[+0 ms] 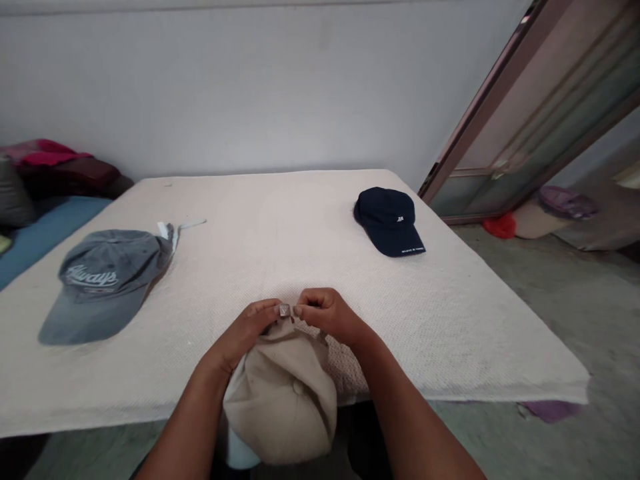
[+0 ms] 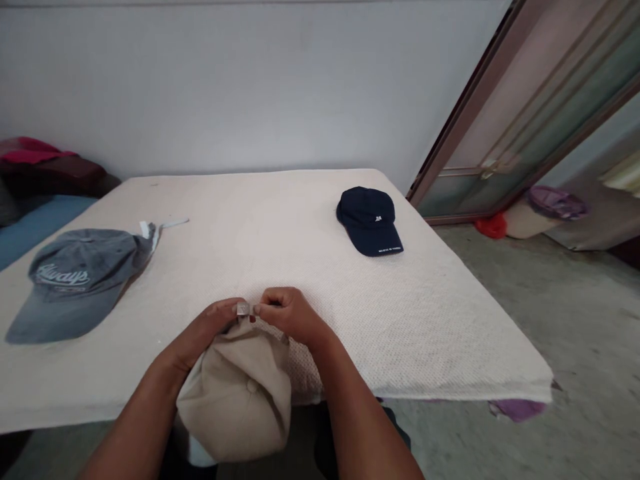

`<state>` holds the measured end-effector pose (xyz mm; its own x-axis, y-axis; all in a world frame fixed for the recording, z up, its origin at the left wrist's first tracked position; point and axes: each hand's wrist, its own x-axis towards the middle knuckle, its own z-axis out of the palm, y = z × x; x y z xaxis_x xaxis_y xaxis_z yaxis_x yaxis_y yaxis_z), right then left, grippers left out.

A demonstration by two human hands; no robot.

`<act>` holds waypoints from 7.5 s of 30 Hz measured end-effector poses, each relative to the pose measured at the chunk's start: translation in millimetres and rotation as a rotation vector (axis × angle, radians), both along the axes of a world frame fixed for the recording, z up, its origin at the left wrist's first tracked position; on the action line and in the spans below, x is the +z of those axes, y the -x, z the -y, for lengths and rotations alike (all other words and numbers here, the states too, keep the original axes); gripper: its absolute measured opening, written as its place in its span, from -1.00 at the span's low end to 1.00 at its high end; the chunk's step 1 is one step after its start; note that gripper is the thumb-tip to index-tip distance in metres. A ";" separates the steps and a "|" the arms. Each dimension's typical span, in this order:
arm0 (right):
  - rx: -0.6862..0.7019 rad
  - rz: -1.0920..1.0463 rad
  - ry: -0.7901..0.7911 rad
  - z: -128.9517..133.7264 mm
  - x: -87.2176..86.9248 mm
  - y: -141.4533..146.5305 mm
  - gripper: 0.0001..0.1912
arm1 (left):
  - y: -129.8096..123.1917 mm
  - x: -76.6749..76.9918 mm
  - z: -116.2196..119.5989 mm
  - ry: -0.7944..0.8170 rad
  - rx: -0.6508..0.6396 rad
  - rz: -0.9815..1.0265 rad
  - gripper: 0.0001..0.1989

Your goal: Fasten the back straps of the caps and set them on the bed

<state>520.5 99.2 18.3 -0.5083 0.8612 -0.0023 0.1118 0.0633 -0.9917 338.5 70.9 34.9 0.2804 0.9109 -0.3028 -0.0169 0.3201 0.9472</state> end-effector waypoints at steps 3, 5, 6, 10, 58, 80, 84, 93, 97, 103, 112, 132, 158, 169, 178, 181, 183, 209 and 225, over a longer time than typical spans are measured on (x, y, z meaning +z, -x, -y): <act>0.031 -0.036 0.068 -1.0 0.9 0.9 -0.78 | -0.7 -1.3 -1.7 -0.021 -0.008 -0.032 -0.78; 0.038 -0.060 0.121 -2.1 1.5 1.2 -0.79 | -0.3 -2.3 -2.3 -0.038 -0.021 -0.057 -0.78; 0.041 -0.069 0.141 -2.6 1.7 1.2 -0.80 | -0.1 -2.5 -2.3 -0.048 -0.027 -0.064 -0.78; 0.046 -0.069 0.141 -3.0 1.4 1.3 -0.82 | 0.1 -2.0 -0.7 -0.065 -0.035 -0.042 -0.79; 0.025 -0.184 0.234 0.6 -2.4 6.5 -0.73 | -6.8 -4.8 -3.5 0.015 -0.038 0.035 -0.86; -0.017 -0.028 0.172 -0.6 -0.2 0.3 -0.78 | -6.7 -3.1 -4.4 0.014 -0.017 -0.017 -0.84; -0.123 0.091 -0.037 0.1 -4.7 3.3 -0.78 | -5.5 -4.6 -6.0 -0.020 -0.014 -0.089 -0.83; 0.052 -0.015 0.182 -1.1 -0.3 -1.2 -0.84 | -7.6 -2.1 -5.8 -0.044 -0.051 -0.127 -0.83; 0.009 -0.057 0.230 -1.8 -1.5 -0.3 -0.84 | -6.1 -9.7 -4.7 0.051 0.022 -0.066 -0.81; -0.071 -0.076 0.213 -1.1 -4.4 5.8 -0.81 | -4.8 -14.3 -1.0 -0.014 0.150 0.002 -0.77; 0.005 -0.209 0.318 -2.6 -7.1 2.9 -0.83 | -5.3 -12.1 -1.9 -0.027 0.168 0.161 -0.76; 0.041 -0.142 0.349 -4.4 -4.2 -3.2 -0.82 | -1.9 -25.3 -5.0 0.027 0.096 0.131 -0.82; 0.081 -0.180 0.419 1.2 -3.9 -6.1 -0.77 | -4.1 -18.7 0.9 0.097 0.050 0.102 -0.77; 0.063 -0.206 0.477 2.7 -3.2 -9.3 -0.82 | -1.5 -17.7 1.0 0.111 0.055 0.089 -0.74; 0.113 -0.265 0.403 0.0 -8.9 -5.5 -0.75 | -1.0 -19.5 0.9 0.072 -0.010 0.012 -0.75; 0.111 -0.256 0.396 0.5 -8.7 -5.0 -0.76 | -1.9 -16.0 1.4 0.057 0.002 0.003 -0.81; 0.090 -0.245 0.414 1.3 -6.8 -4.7 -0.77 | -2.5 -14.0 1.9 0.038 0.058 -0.011 -0.80; 0.100 -0.179 0.452 3.3 0.6 -4.5 -0.71 | -3.0 -16.0 -0.9 0.069 0.160 0.036 -0.88; 0.080 -0.291 0.562 1.0 -8.7 -6.2 -0.90 | -1.3 -15.9 1.7 0.069 0.120 0.119 -0.90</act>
